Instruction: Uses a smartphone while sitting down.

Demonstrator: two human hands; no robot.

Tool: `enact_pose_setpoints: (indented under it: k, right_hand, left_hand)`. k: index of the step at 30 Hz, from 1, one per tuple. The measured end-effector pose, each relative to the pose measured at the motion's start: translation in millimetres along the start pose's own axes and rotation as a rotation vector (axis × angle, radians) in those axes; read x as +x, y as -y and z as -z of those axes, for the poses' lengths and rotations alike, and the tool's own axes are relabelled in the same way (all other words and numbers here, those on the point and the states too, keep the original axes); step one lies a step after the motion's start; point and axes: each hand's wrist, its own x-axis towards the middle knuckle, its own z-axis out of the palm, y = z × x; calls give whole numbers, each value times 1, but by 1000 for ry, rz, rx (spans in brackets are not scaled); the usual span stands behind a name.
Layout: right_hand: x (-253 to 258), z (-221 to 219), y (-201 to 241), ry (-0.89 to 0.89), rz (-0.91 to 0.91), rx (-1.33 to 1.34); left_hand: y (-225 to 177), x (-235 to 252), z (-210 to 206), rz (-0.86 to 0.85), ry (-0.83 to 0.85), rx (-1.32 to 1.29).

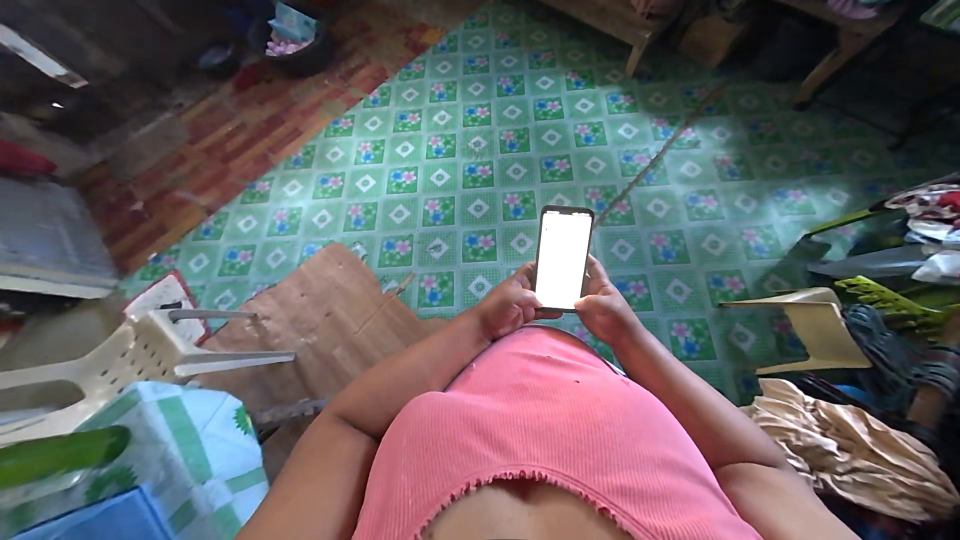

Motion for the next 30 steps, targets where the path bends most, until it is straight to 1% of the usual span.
enact_pose_setpoints:
  k: [3, 10, 12, 18, 23, 26, 30]
  right_hand:
    - [-2, -2, -1, -5, 11, -35]
    - [0, -2, -6, 3, 31, 3]
    - [0, -3, -6, -17, 24, -16]
    - [-1, -11, -2, -85, -8, -116]
    - [-1, -15, -1, -142, -25, -139]
    - [-1, -18, 0, -154, -19, -166]
    - [2, -34, 0, -304, -32, -352]
  left_hand:
    - [1, -1, 0, -7, 18, 39]
    - [-3, -1, -9, 7, -63, 67]
    - [-2, -2, -9, 5, -76, 63]
    - [0, -2, -7, -1, -44, 60]
    - [0, -3, -7, 4, -32, 56]
    - [0, -2, -10, 11, -84, 54]
    - [-1, -1, -14, 19, -115, 113]
